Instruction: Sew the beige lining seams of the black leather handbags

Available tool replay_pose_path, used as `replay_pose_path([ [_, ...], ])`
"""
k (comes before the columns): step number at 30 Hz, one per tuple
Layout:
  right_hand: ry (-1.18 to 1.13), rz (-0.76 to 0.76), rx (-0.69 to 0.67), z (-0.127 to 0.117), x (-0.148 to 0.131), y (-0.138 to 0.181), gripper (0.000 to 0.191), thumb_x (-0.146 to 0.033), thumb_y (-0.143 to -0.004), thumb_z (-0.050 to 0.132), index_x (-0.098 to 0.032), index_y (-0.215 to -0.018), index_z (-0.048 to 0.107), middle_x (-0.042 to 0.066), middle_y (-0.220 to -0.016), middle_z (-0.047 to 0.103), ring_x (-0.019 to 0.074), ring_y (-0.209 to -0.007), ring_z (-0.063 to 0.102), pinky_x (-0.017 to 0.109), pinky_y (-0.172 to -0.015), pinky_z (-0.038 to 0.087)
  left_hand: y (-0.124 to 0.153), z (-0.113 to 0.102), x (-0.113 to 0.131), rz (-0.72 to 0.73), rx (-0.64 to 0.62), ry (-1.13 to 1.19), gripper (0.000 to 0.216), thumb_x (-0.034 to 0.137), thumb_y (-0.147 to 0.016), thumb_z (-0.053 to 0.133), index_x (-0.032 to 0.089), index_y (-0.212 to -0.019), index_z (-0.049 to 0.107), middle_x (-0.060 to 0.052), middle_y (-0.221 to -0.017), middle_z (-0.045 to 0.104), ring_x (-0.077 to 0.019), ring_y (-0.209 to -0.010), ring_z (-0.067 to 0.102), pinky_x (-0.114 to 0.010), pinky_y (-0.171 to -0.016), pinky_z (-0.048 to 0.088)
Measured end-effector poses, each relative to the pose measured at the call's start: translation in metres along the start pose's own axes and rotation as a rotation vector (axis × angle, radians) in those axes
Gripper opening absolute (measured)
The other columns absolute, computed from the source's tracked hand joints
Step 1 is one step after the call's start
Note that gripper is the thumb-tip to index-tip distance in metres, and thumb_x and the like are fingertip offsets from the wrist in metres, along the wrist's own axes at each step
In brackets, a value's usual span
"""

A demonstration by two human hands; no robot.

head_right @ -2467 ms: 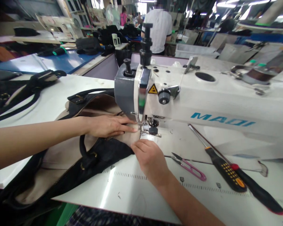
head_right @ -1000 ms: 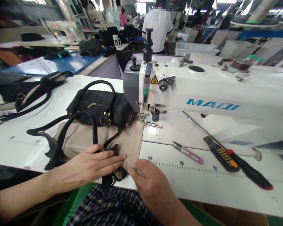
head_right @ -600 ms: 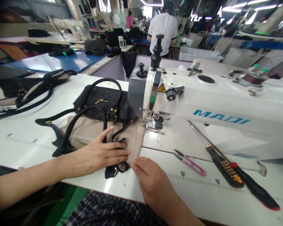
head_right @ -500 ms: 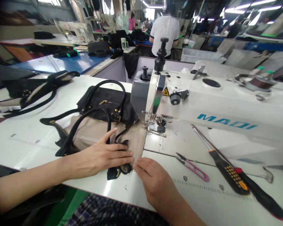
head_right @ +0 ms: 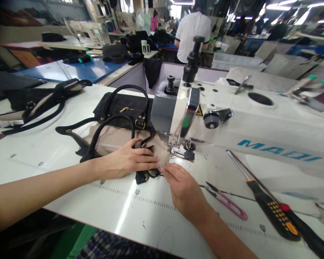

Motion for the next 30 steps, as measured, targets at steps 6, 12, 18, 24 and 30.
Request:
replay_pose_path([
  [6, 0.091, 0.096, -0.055, 0.006, 0.007, -0.003, 0.050, -0.001, -0.082, 0.035, 0.001, -0.128, 0.052, 0.020, -0.126, 0.051, 0.0322, -0.121, 0.043, 0.057, -0.104, 0.042, -0.013, -0.002, -0.021, -0.020, -0.003, -0.077, 0.041, 0.016, -0.099, 0.029, 0.025, -0.136, 0.043, -0.001, -0.144, 0.045, -0.0233, -0.126, 0.040, -0.050, -0.097, 0.020],
  [12, 0.136, 0.158, -0.088, 0.008, 0.008, -0.002, 0.051, -0.002, -0.082, 0.035, 0.002, -0.132, 0.048, 0.018, -0.131, 0.046, 0.0298, -0.125, 0.039, 0.051, -0.109, 0.038, -0.025, 0.003, -0.047, -0.060, 0.034, -0.107, 0.045, 0.013, -0.097, 0.034, 0.027, -0.139, 0.040, -0.002, -0.144, 0.044, -0.0224, -0.126, 0.041, -0.046, -0.095, 0.025],
  [18, 0.154, 0.136, -0.035, 0.008, 0.007, 0.003, 0.047, -0.004, -0.087, 0.033, -0.004, -0.132, 0.047, 0.016, -0.130, 0.048, 0.0279, -0.122, 0.042, 0.048, -0.105, 0.042, -0.030, -0.009, -0.042, -0.046, 0.142, -0.148, 0.042, 0.011, -0.097, 0.032, 0.024, -0.136, 0.044, -0.004, -0.140, 0.050, -0.0198, -0.132, 0.038, -0.053, -0.114, 0.004],
  [24, 0.175, 0.129, 0.064, 0.000, 0.006, 0.005, 0.047, -0.010, -0.093, 0.035, -0.013, -0.139, 0.040, 0.013, -0.127, 0.051, 0.0267, -0.117, 0.047, 0.048, -0.098, 0.045, 0.086, -0.049, -0.083, -0.577, 0.412, -0.255, 0.074, 0.058, -0.085, 0.056, 0.019, -0.142, 0.029, -0.016, -0.137, 0.046, -0.0335, -0.130, 0.039, -0.058, -0.111, 0.020],
  [30, 0.131, 0.158, -0.005, 0.022, -0.013, -0.017, 0.053, -0.021, -0.096, 0.036, -0.018, -0.148, 0.026, 0.013, -0.137, 0.044, 0.0290, -0.122, 0.044, 0.053, -0.098, 0.046, 0.177, -0.019, -0.055, -0.649, 0.087, -0.094, 0.028, 0.035, -0.097, 0.036, 0.016, -0.090, 0.056, -0.002, -0.065, 0.059, -0.0184, -0.058, 0.057, -0.029, -0.058, 0.041],
])
Point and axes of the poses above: each hand's wrist, its own y-axis away from the middle knuckle, its own z-axis out of the palm, x = y × z, the point moved 6 cm from there along -y, towards the middle knuckle
